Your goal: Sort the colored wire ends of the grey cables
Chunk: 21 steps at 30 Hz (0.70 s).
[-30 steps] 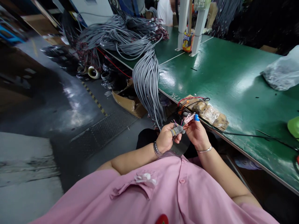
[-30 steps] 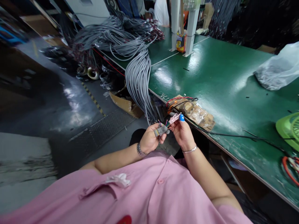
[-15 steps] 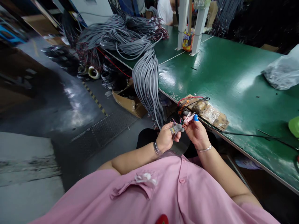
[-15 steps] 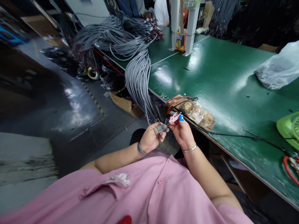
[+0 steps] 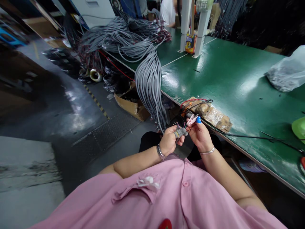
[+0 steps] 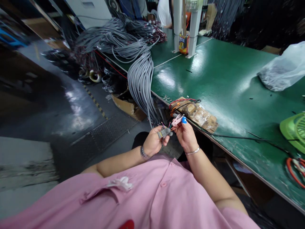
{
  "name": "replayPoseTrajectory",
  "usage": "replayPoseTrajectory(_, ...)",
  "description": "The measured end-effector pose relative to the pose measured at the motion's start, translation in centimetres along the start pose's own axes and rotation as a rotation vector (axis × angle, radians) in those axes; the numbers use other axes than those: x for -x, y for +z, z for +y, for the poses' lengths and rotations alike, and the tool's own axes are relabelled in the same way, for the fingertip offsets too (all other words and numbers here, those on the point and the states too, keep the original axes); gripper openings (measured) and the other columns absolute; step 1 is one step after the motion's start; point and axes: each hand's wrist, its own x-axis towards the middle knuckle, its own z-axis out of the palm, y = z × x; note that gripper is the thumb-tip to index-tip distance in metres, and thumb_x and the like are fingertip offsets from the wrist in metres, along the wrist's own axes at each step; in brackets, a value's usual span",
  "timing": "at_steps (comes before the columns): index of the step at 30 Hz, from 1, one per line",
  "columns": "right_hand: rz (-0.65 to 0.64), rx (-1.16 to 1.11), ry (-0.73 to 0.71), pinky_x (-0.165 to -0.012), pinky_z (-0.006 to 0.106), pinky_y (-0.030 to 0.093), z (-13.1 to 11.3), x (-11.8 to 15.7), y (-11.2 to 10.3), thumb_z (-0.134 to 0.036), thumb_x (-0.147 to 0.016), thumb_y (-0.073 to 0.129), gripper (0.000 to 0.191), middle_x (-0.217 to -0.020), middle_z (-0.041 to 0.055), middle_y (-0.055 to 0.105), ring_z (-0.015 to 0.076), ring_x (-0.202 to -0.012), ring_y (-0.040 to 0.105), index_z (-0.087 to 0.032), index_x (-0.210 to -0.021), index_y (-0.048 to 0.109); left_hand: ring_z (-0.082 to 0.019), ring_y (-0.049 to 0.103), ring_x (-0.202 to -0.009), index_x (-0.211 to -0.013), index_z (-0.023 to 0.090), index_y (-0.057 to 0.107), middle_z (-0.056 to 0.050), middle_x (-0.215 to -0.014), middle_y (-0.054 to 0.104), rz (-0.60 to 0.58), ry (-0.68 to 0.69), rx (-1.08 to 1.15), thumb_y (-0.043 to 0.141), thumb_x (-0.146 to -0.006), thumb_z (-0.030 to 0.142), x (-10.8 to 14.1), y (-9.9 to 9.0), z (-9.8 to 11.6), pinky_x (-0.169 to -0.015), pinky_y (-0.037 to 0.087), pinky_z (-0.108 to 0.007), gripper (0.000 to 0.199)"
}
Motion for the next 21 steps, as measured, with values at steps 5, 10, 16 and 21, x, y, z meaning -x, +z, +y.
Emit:
replayPoseTrajectory(5, -0.001, 0.021, 0.008, -0.064, 0.022, 0.051, -0.29, 0.34, 0.40, -0.042, -0.082, 0.068, 0.024, -0.083, 0.0010, 0.070, 0.0103, -0.068, 0.060, -0.019, -0.085, 0.070, -0.007, 0.046, -0.037, -0.074, 0.014, 0.061, 0.001, -0.052, 0.058, 0.026, 0.036, 0.015, 0.072, -0.071, 0.041, 0.31, 0.07, 0.26, -0.035, 0.034, -0.018, 0.029)
replayPoseTrajectory(10, 0.007, 0.027, 0.008, -0.064, 0.023, 0.051, -0.25, 0.27, 0.34, -0.044, -0.082, 0.068, 0.025, -0.082, 0.0012, 0.070, 0.0103, -0.066, 0.059, -0.019, -0.086, 0.070, -0.007, 0.046, -0.038, -0.074, 0.013, 0.062, 0.001, -0.051, 0.057, 0.020, 0.034, -0.005, 0.072, -0.072, 0.040, 0.37, 0.21, 0.33, -0.035, 0.035, -0.018, 0.028)
replayPoseTrajectory(16, -0.011, 0.020, -0.006, -0.063, 0.023, 0.051, -0.06, 0.07, 0.14, -0.045, -0.082, 0.068, 0.027, -0.081, 0.0006, 0.068, 0.0105, -0.065, 0.057, -0.019, -0.087, 0.070, -0.007, 0.046, -0.039, -0.073, 0.013, 0.061, 0.000, -0.051, 0.057, 0.017, 0.001, -0.021, 0.072, -0.070, 0.041, 0.11, 0.25, 0.06, -0.035, 0.034, -0.018, 0.030)
replayPoseTrajectory(21, -0.009, 0.022, -0.019, -0.062, 0.023, 0.051, -0.19, 0.17, 0.44, -0.045, -0.081, 0.069, 0.027, -0.080, 0.0007, 0.067, 0.0111, -0.066, 0.057, -0.019, -0.086, 0.070, -0.007, 0.047, -0.040, -0.075, 0.014, 0.062, 0.000, -0.054, 0.058, 0.002, 0.001, -0.021, 0.071, -0.072, 0.040, 0.33, 0.05, -0.14, -0.036, 0.035, -0.018, 0.028)
